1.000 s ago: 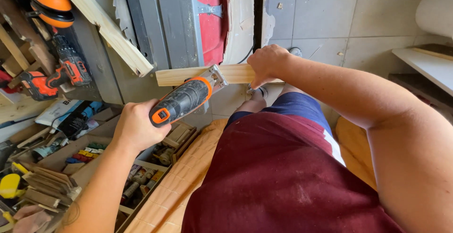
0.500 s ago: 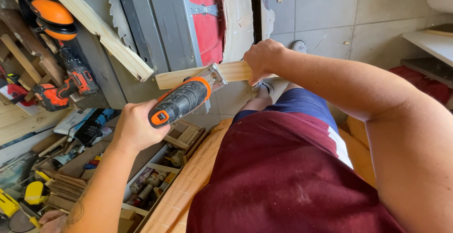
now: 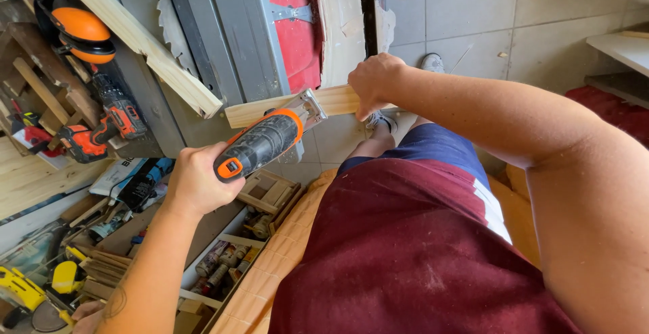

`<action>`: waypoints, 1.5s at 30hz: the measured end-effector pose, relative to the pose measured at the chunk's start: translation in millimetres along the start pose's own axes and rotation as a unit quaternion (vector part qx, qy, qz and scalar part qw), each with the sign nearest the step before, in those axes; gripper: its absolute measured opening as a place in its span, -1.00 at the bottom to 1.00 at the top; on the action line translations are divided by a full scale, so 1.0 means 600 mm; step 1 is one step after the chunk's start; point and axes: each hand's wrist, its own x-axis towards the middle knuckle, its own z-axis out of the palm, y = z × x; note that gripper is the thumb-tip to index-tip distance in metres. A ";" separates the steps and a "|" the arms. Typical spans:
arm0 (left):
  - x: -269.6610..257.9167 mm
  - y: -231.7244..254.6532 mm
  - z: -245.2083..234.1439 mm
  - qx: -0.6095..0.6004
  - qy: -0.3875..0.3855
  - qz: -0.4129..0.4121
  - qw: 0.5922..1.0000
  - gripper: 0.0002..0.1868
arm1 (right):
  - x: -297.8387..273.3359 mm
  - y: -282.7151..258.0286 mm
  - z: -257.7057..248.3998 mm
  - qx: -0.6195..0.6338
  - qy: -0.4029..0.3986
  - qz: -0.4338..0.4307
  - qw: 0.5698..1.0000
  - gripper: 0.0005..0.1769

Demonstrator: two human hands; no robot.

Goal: The person drills holes into a wooden board and then uses a jigsaw to cut out a rectangular notch.

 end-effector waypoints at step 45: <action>0.034 0.010 -0.028 0.036 -0.044 0.008 0.998 -0.82 | -0.014 0.051 0.014 -0.037 0.052 0.038 0.997 -0.18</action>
